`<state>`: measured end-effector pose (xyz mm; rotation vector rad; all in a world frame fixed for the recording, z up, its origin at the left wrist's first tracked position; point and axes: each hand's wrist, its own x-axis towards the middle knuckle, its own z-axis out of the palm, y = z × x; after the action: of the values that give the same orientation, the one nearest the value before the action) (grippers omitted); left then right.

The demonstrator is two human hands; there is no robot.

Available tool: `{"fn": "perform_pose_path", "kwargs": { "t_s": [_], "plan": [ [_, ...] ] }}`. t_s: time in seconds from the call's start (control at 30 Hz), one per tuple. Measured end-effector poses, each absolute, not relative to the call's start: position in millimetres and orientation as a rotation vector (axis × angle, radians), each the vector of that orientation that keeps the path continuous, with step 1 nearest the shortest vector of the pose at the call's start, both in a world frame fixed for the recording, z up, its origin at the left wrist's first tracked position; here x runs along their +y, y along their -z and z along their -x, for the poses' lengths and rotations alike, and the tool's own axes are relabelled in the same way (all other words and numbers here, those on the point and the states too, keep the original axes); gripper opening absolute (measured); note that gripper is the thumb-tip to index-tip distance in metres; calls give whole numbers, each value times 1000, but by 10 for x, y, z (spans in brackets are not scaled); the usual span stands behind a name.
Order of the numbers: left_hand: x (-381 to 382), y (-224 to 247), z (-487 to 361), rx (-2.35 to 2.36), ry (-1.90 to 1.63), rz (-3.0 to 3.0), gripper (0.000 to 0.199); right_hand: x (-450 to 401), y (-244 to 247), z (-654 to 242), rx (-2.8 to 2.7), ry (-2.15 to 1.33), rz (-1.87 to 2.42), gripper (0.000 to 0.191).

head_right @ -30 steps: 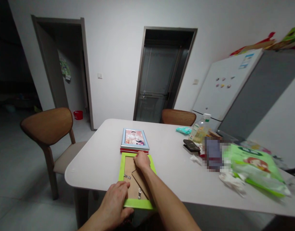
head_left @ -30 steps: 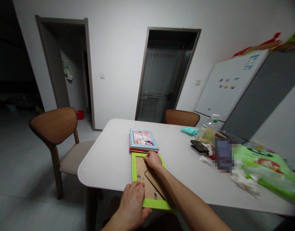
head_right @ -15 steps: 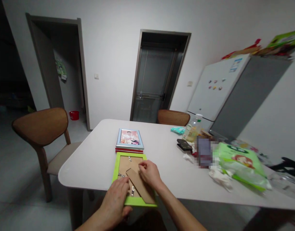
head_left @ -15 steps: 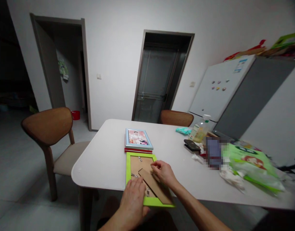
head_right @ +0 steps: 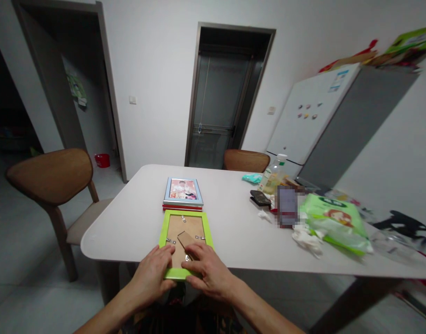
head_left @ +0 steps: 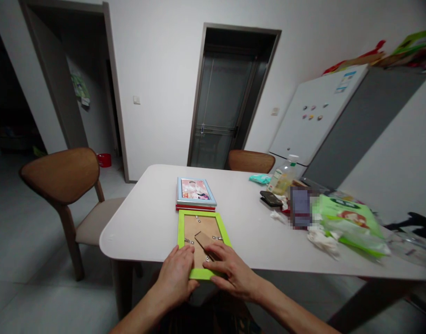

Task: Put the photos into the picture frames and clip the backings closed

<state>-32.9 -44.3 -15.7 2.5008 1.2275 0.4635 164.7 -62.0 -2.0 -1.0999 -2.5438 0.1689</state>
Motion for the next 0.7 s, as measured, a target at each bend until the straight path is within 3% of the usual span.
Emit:
{"fn": "perform_pose_path", "kwargs": {
  "t_s": [0.1,0.27,0.4,0.5,0.6,0.7],
  "plan": [
    [-448,116,345,1222,-452,-2490,41,-606,42,-1677,-2572,-177,1080,45],
    [-462,80,343,1242,-410,-2516,52,-638,71,-1695,-2526,-226,1117,39],
    [-520,90,216,1273,-378,-2543,54,-698,168,-1755,-2379,-257,1116,54],
    [-558,125,48,1210,-406,-2575,58,-701,250,-1814,-2038,-306,1250,49],
    [-562,156,-79,1147,-391,-2593,50,-661,309,-1873,-1564,-415,1443,37],
    [-560,135,-95,1136,-388,-2554,49,-629,352,-1918,-1127,-615,1505,39]
  ]
}}
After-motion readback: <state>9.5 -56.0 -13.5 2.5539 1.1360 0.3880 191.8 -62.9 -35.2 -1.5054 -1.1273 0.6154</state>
